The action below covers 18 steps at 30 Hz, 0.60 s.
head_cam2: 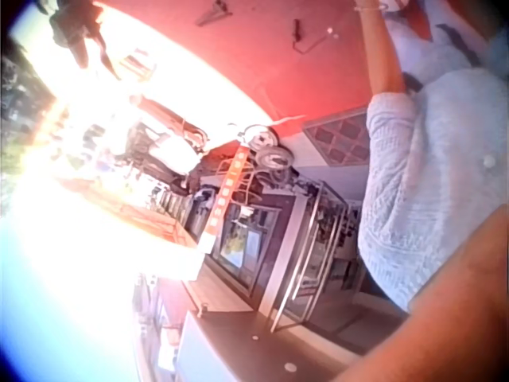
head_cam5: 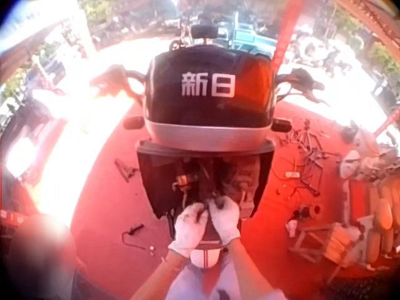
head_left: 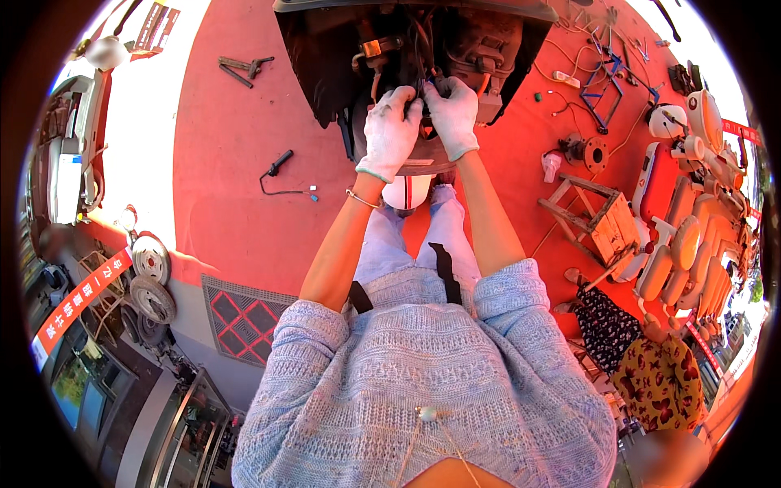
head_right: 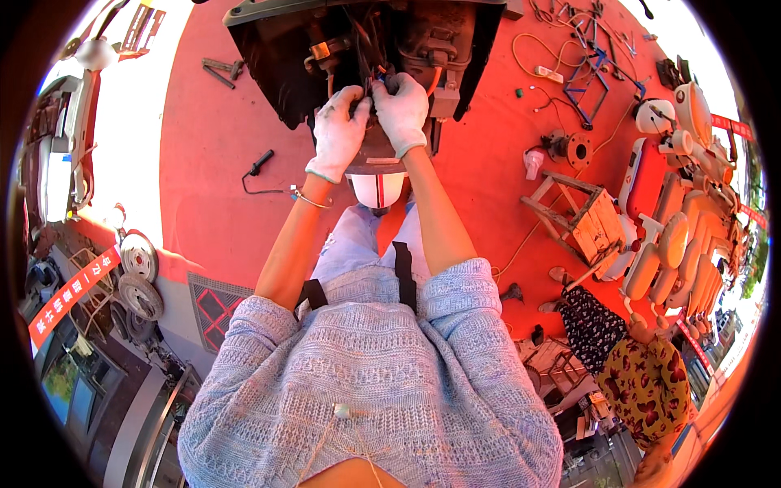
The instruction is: The person repairs the electrical system of an electric scooter in a workshop. They connect wires under the seat, test the handlebar controls and digital display, and use pliers to strip and secure wire connections.
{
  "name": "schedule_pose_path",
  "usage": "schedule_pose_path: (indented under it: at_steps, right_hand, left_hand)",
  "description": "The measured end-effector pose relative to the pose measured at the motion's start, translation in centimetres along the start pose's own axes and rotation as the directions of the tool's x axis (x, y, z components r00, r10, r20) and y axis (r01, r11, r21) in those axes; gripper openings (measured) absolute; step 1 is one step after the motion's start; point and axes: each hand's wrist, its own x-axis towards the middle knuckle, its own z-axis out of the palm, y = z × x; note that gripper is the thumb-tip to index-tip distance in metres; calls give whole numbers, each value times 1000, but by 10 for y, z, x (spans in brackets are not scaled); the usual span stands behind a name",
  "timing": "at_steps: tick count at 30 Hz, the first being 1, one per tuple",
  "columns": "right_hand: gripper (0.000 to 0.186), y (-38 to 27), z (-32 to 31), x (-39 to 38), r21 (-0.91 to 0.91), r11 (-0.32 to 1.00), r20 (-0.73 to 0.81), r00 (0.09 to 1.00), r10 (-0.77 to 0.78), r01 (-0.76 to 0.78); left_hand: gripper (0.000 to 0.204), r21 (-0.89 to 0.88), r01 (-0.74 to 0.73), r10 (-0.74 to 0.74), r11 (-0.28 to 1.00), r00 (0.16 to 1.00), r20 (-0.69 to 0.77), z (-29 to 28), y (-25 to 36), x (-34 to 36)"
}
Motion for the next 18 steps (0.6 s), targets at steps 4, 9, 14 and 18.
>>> schedule_pose_path:
  at_steps: [4, 9, 14, 18]
  right_hand:
    - [17, -10, -14, -2, 519, 760, 238, 920, 313, -393]
    - [11, -4, -23, -2, 698, 556, 381, 891, 246, -452]
    - [11, -12, -24, -8, 611, 695, 283, 924, 257, -380]
    - [10, -11, -28, -14, 570, 767, 229, 953, 198, -296]
  left_hand:
    - [18, -65, 66, -66, 996, 998, -7, 7, 3, 1]
    - [16, -51, 45, -46, 998, 999, -25, 12, 1, 4]
    - [15, 70, -54, 50, 996, 997, 59, 14, -2, 14]
    - [15, -28, -4, 8, 1000, 989, 144, 17, -6, 26]
